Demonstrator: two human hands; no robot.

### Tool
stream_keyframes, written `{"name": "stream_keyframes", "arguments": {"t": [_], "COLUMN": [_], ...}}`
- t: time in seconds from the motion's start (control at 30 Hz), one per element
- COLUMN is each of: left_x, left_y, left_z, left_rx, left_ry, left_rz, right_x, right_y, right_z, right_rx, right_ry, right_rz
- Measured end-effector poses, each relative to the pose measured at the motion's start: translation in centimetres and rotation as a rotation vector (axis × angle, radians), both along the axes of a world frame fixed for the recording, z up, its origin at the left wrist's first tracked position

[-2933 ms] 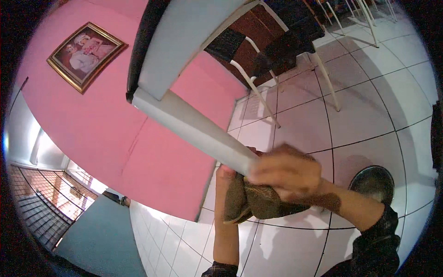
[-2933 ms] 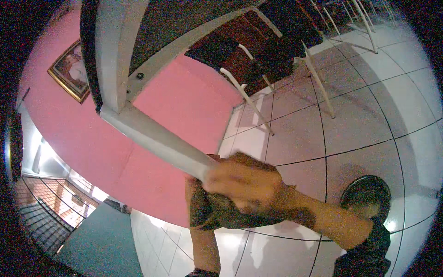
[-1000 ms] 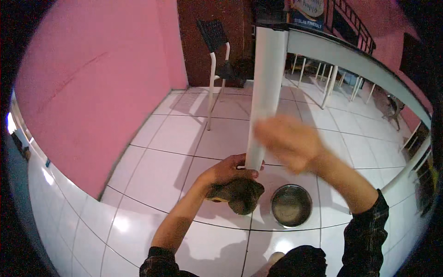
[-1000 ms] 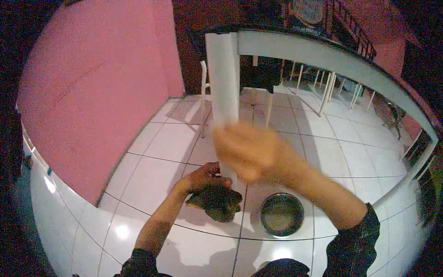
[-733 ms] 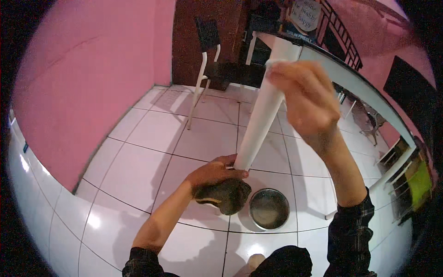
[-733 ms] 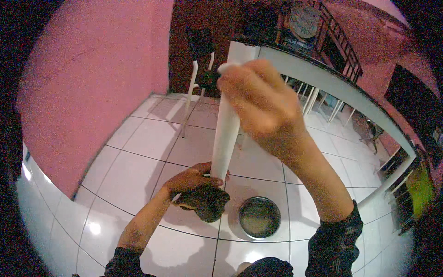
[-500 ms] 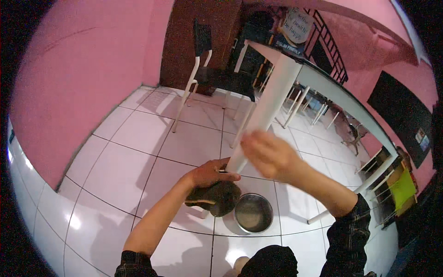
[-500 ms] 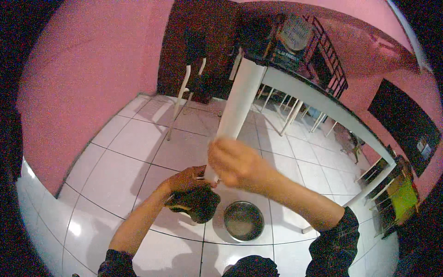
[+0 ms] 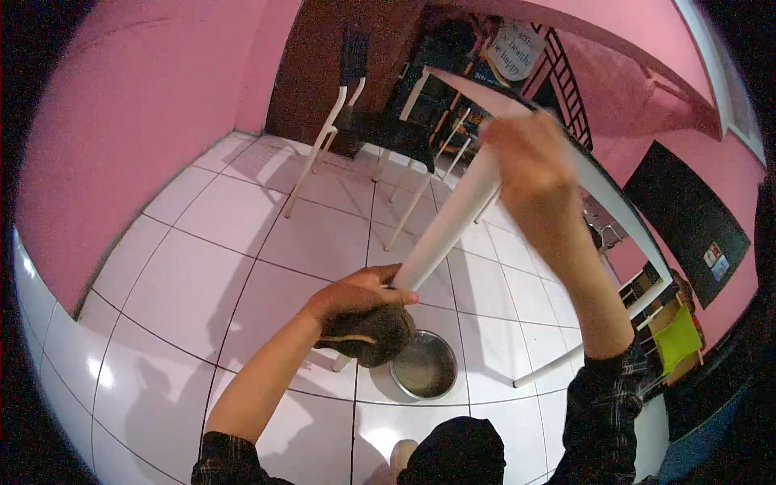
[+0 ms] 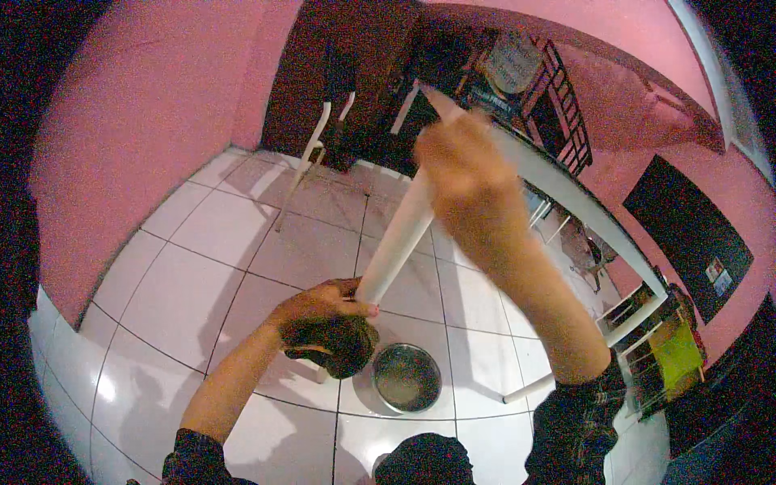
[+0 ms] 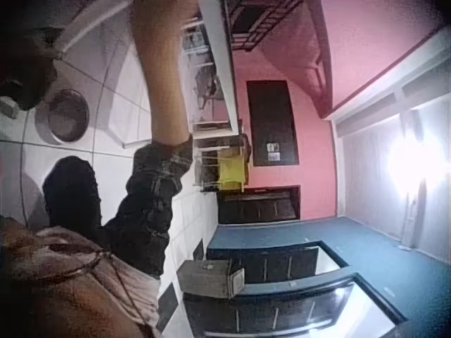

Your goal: The person wipes the glass surface and the metal legs of a table using a damp cloth after rinsing it in a bowl of water.

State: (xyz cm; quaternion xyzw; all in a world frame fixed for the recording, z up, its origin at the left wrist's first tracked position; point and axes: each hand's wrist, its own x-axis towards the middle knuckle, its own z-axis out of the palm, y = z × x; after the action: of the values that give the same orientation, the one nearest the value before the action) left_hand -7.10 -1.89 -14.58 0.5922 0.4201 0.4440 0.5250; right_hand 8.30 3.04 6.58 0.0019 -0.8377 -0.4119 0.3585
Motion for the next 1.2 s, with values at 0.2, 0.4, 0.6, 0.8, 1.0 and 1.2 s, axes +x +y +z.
{"name": "stream_keyframes", "arguments": {"t": [0.2, 0.4, 0.6, 0.8, 1.0, 1.2], "left_x": [0.1, -0.8, -1.3, -0.9, -1.2, -1.4], "left_y": [2.0, 1.0, 1.9, 1.6, 2.5, 1.8], "left_z": [-1.3, -2.4, -6.0, -4.8, -6.7, -5.6], "left_rx": [0.142, 0.115, 0.058, 0.020, -0.003, -0.040], "left_ry": [0.104, 0.415, 0.372, 0.509, 0.396, 0.460], "left_rz": [-0.022, 0.026, 0.019, 0.092, 0.025, -0.003], "right_x": [2.0, 0.5, 2.6, 3.5, 5.4, 4.0], "right_y": [1.4, -0.3, 0.8, 2.5, 2.8, 4.1], "right_z": [-12.7, -7.2, -13.2, -12.2, -15.7, -14.9], "right_rx": [-0.388, -0.190, -0.261, -0.096, -0.443, -0.310], "right_ry": [-0.174, -0.061, -0.219, -0.112, -0.113, 0.114], "right_rz": [0.118, 0.088, 0.138, 0.247, 0.239, 0.464]}}
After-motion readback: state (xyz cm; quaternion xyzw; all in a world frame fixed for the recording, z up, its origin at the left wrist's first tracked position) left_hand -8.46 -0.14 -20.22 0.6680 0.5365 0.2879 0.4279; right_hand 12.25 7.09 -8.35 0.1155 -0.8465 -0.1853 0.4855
